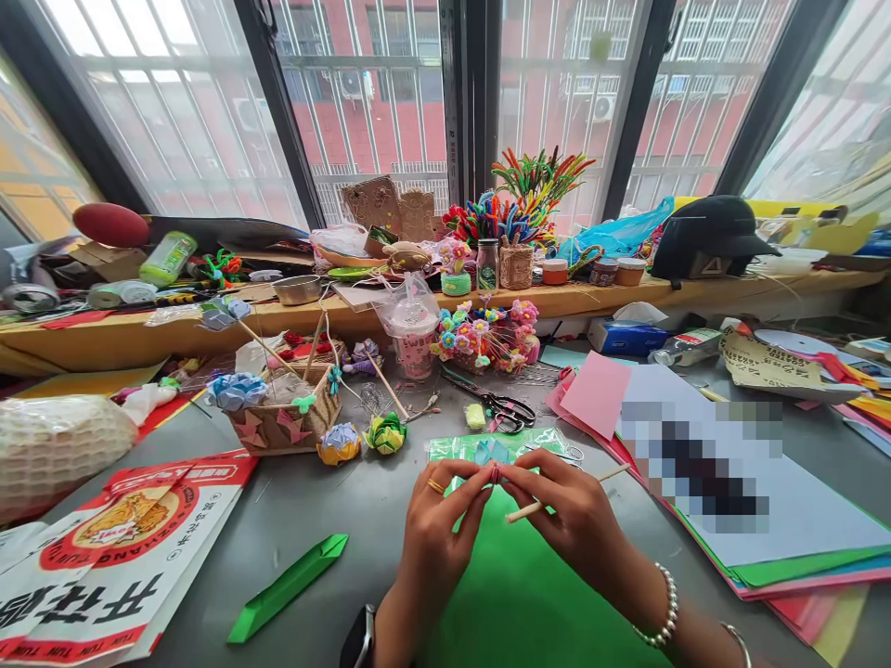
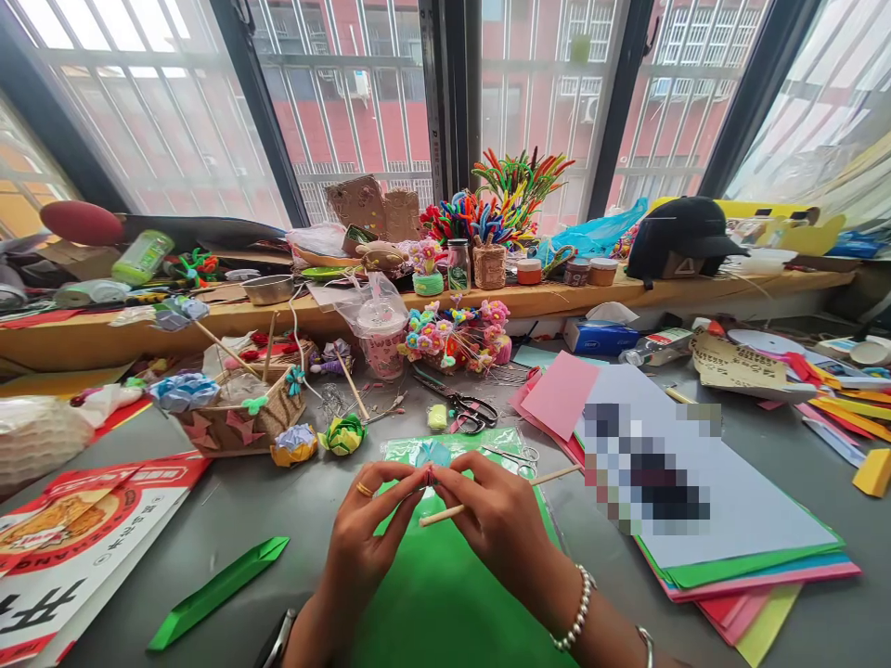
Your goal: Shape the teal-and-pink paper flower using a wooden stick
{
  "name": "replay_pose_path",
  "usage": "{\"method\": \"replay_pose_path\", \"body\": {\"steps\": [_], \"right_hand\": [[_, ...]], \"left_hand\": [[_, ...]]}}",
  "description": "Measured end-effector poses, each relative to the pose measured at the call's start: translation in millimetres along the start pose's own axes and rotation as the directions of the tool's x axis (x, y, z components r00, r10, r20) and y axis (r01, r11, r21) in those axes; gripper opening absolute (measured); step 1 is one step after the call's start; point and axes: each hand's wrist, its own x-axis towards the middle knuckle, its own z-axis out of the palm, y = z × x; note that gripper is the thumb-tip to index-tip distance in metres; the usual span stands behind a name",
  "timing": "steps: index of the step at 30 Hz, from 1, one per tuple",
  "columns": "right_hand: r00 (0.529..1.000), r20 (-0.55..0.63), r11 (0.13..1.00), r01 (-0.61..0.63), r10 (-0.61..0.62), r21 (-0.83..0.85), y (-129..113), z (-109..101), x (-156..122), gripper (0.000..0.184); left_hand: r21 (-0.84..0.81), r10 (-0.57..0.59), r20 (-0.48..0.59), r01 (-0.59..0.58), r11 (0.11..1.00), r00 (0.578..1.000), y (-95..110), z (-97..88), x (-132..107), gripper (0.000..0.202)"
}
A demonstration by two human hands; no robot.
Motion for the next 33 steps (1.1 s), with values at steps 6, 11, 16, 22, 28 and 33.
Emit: {"method": "replay_pose_path", "body": {"steps": [6, 11, 16, 22, 28, 33], "right_hand": [[1.000, -0.007, 1.000, 0.003, -0.003, 0.010, -1.6, -0.1, 0.8, 0.024], [1.000, 0.003, 1.000, 0.020, -0.020, 0.023, -2.8, -1.8, 2.4, 0.025], [0.999, 0.037, 0.999, 0.024, -0.025, 0.034, -1.8, -1.9, 1.2, 0.027], [1.000, -0.001, 1.000, 0.020, -0.020, 0.000, -1.5, 0.9, -0.8, 0.025], [1.000, -0.026, 1.000, 0.017, -0.017, -0.001, -5.6, 1.8, 0.7, 0.023], [0.998, -0.060, 1.000, -0.004, 0.003, -0.016, -10.1, 1.1, 1.7, 0.020]], "left_hand": [[0.016, -0.019, 0.009, 0.019, 1.000, 1.000, 0.4, 0.5, -1.0, 0.033], [0.010, -0.014, -0.001, 0.014, 1.000, 1.000, 0.7, 0.1, 0.1, 0.031], [0.006, -0.012, 0.005, 0.011, 1.000, 1.000, 1.9, -1.9, 0.8, 0.032], [0.007, -0.006, 0.008, 0.006, 1.000, 1.000, 0.6, -1.7, 0.0, 0.034], [0.023, -0.019, -0.015, 0.020, 1.000, 1.000, 2.1, -0.7, 1.2, 0.028], [0.031, -0.011, -0.020, 0.012, 0.999, 1.000, 4.7, -0.4, 1.3, 0.024]]}}
